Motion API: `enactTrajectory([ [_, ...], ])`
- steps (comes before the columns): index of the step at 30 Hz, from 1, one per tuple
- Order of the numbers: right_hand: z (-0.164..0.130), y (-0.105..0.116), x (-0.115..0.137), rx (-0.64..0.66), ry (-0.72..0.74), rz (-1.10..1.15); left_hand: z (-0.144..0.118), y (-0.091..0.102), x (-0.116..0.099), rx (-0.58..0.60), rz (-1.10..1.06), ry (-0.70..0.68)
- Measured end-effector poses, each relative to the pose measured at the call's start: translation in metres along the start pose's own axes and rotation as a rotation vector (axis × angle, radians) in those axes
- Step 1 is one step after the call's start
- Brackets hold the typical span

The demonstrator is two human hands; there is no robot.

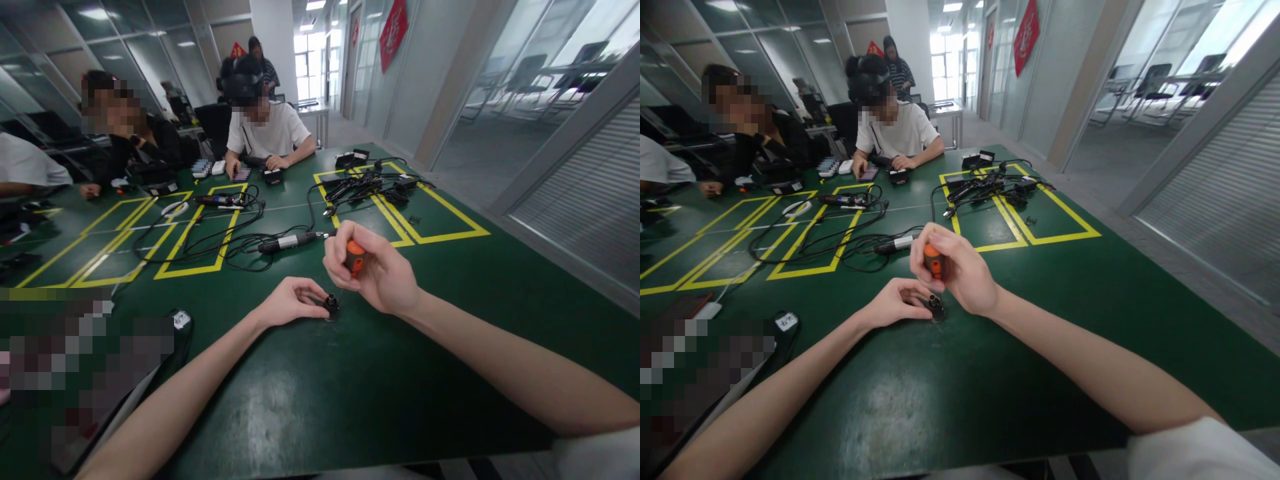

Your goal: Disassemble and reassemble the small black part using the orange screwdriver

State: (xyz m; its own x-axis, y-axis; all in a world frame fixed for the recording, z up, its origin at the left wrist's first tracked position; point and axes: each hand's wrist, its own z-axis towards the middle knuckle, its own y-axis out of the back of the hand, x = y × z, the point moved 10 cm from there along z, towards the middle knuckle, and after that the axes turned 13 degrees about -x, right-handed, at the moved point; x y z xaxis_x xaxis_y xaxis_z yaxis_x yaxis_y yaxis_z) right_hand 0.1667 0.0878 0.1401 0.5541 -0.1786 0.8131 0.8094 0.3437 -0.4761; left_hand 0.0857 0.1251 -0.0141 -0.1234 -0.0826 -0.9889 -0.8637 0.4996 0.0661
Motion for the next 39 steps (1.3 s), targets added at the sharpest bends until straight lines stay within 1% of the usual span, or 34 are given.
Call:
enactTrajectory([
  [3,-0.001,-0.003,0.000,0.005,0.007,-0.010,0.001,0.002,0.004,-0.008,0.002,0.021],
  [9,-0.007,-0.008,0.000,0.065,0.011,0.054,0.000,0.006,0.004,-0.036,0.042,-0.003],
  [15,-0.002,-0.004,0.001,0.028,0.032,-0.005,-0.001,0.006,0.003,-0.033,0.114,-0.037],
  [20,-0.001,-0.002,-0.005,0.009,-0.038,-0.001,-0.002,0.001,-0.003,0.018,0.150,-0.076],
  [24,-0.001,-0.003,-0.002,0.039,-0.019,0.040,-0.003,-0.002,-0.010,0.039,0.099,-0.103],
  [29,0.000,-0.004,0.001,0.050,0.015,0.014,-0.003,-0.001,-0.004,0.035,0.097,-0.063],
  [32,0.000,-0.005,-0.002,0.049,-0.011,0.001,-0.003,-0.003,-0.001,0.053,0.121,-0.041],
  [35,-0.004,-0.008,-0.006,0.075,-0.061,0.034,-0.003,-0.001,-0.003,0.029,0.179,-0.052],
  [37,-0.005,-0.008,-0.003,0.090,-0.048,0.058,-0.003,0.000,-0.007,0.001,0.225,-0.084],
  [39,-0.005,-0.006,-0.001,0.079,-0.027,0.055,-0.004,0.000,-0.010,-0.001,0.239,-0.101],
])
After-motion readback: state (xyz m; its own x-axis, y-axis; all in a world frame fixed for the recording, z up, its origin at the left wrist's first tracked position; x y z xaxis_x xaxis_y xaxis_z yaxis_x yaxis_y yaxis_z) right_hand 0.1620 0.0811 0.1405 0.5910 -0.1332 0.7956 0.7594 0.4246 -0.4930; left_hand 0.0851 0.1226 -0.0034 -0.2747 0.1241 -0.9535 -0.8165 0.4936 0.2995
